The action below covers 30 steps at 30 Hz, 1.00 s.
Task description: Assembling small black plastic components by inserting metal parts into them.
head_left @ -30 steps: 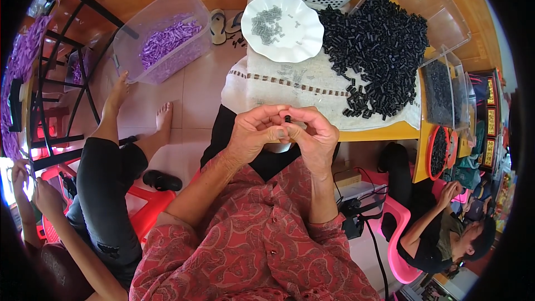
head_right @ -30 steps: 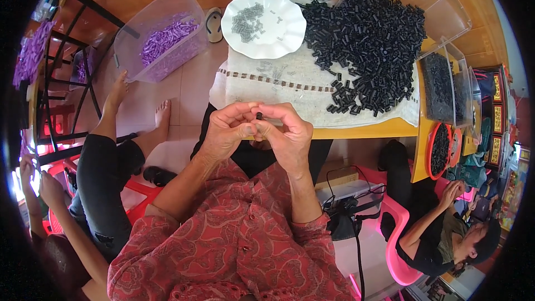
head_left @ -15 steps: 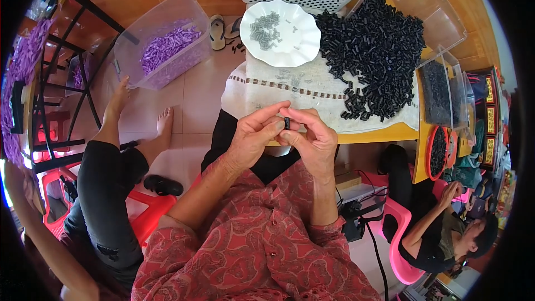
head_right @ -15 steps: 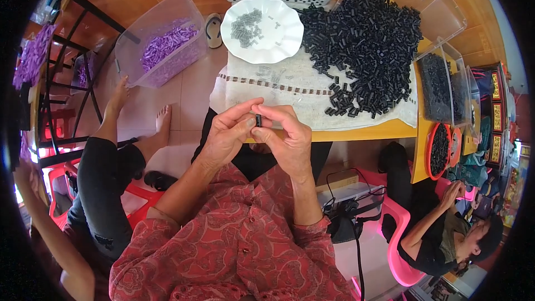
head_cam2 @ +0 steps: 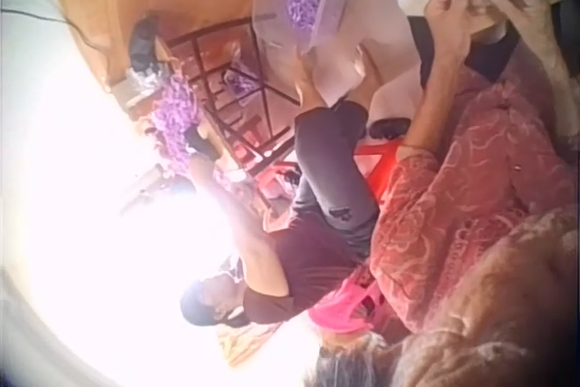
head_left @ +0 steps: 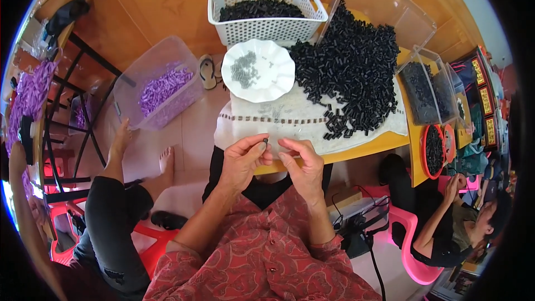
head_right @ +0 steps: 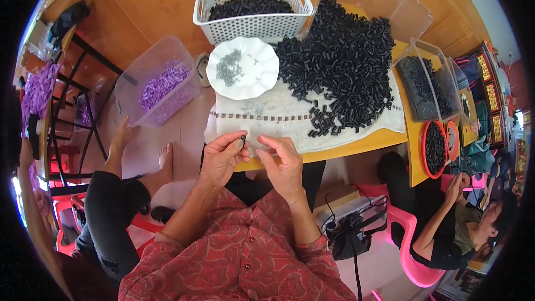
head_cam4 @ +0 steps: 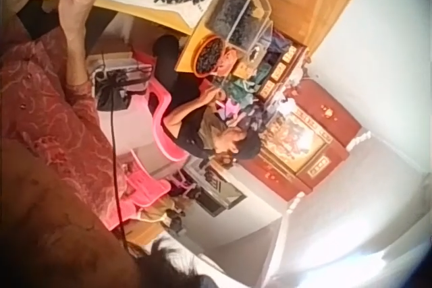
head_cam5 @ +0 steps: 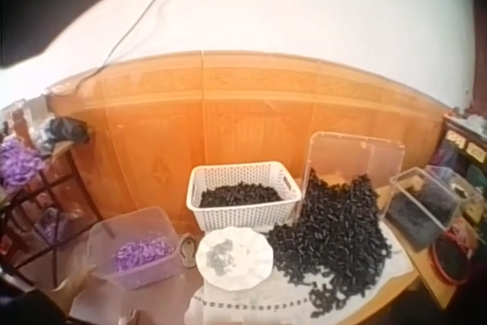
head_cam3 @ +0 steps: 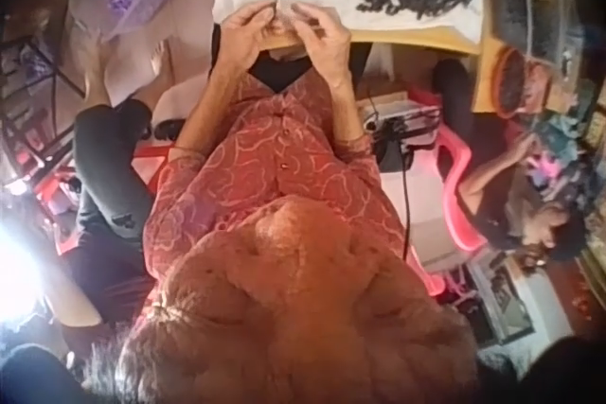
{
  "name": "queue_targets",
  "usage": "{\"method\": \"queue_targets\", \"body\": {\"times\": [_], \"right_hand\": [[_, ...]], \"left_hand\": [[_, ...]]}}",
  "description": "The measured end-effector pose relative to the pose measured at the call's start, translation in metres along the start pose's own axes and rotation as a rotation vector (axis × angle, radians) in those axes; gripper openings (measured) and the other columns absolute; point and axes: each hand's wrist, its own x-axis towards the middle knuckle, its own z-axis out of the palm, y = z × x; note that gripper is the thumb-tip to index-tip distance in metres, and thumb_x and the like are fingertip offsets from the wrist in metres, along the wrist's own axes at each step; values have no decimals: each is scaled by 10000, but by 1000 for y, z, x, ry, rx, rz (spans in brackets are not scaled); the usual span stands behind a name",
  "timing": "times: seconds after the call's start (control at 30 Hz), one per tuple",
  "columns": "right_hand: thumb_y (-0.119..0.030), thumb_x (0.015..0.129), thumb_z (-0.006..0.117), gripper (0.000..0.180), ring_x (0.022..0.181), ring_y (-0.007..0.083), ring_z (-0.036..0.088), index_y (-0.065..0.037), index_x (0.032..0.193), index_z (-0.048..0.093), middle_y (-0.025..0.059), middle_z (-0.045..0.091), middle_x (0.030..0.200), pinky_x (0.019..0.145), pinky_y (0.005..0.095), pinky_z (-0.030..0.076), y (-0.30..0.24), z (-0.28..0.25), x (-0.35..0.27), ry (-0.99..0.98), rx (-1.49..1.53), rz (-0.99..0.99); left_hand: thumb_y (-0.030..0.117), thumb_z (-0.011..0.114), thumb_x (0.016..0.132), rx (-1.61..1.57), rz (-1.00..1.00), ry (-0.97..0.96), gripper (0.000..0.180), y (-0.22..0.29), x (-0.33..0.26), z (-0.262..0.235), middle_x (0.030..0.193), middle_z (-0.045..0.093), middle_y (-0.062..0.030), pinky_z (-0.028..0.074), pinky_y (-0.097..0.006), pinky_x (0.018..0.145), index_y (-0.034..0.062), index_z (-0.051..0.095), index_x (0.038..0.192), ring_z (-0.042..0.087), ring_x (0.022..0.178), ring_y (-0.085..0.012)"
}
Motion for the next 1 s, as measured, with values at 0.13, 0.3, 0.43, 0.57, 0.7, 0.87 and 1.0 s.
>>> {"method": "queue_targets", "body": {"times": [0.13,0.3,0.43,0.57,0.7,0.87,1.0], "right_hand": [[40,819,655,264,864,150,635,-6,1079,640,98,654,961,772,246,494,10,-4,-7,57,-11,7],[21,829,658,167,803,142,639,-3,993,670,85,653,901,714,241,502,14,-2,-14,92,-54,11],[-22,805,674,129,725,220,610,-27,933,679,100,647,806,633,295,486,5,2,-14,122,-71,-5],[5,817,669,135,708,148,616,-17,950,685,74,644,819,623,239,478,5,1,-16,109,-118,-75],[-2,808,674,139,670,173,586,-33,942,687,80,640,796,579,264,453,7,-6,-17,133,-167,-51],[-13,808,673,121,665,194,577,-39,925,680,84,629,757,577,286,456,21,-21,-12,243,-282,-112],[-15,788,665,114,714,259,587,-44,898,660,94,624,803,619,334,470,33,-40,3,348,-440,-126]], "left_hand": [[34,574,918,25,-6,8,249,19,22,11,965,657,-107,559,-308,716,-23,595,1159,645,778,-162],[57,596,903,225,133,-31,271,80,98,41,937,647,-113,548,-317,743,-62,577,1146,635,780,-178],[56,597,900,248,298,-80,233,142,158,79,839,636,-112,536,-299,694,-72,579,1094,622,742,-182],[29,596,887,311,484,-81,394,171,195,98,1012,597,-195,562,-340,812,-183,460,1190,643,879,-266],[36,591,891,337,452,-50,402,149,174,96,1033,606,-204,561,-337,811,-181,461,1203,644,884,-257],[58,558,919,378,297,-38,288,94,100,61,1071,632,-182,550,-324,776,-83,558,1170,643,835,-199],[37,534,928,325,135,-100,244,48,47,31,1053,645,-168,542,-317,728,-33,584,1156,636,785,-177]]}}
